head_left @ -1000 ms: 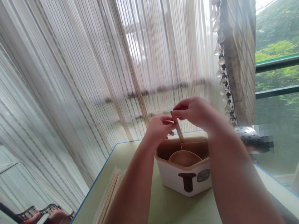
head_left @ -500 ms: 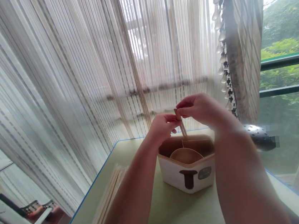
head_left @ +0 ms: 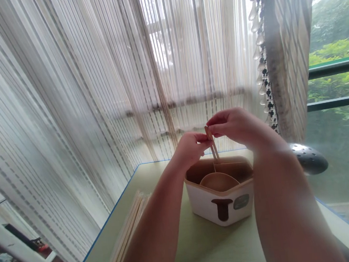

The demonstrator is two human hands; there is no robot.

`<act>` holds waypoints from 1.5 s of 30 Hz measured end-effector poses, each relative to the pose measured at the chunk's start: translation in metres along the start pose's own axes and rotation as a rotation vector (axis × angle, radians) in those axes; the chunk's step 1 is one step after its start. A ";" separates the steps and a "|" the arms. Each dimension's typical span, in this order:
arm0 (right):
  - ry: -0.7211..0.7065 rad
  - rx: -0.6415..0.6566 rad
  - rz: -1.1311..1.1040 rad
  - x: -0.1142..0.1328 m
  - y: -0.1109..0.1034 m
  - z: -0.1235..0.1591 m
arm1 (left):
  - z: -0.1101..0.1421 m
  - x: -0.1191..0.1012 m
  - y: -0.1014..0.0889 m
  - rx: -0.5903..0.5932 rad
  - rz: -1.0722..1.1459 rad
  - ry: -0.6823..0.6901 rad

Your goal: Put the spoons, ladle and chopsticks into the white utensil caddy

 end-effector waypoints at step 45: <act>0.214 0.141 -0.021 -0.058 0.131 0.225 | 0.199 0.107 -0.025 -0.369 -1.096 -0.537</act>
Point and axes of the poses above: each hand's wrist, its own z-axis away from the middle knuckle, its own y-axis out of the palm, x = y × z, the point moved 7 cm from there along -z, towards the middle knuckle, and after that the axes turned 7 degrees about z, right-handed, at the moved point
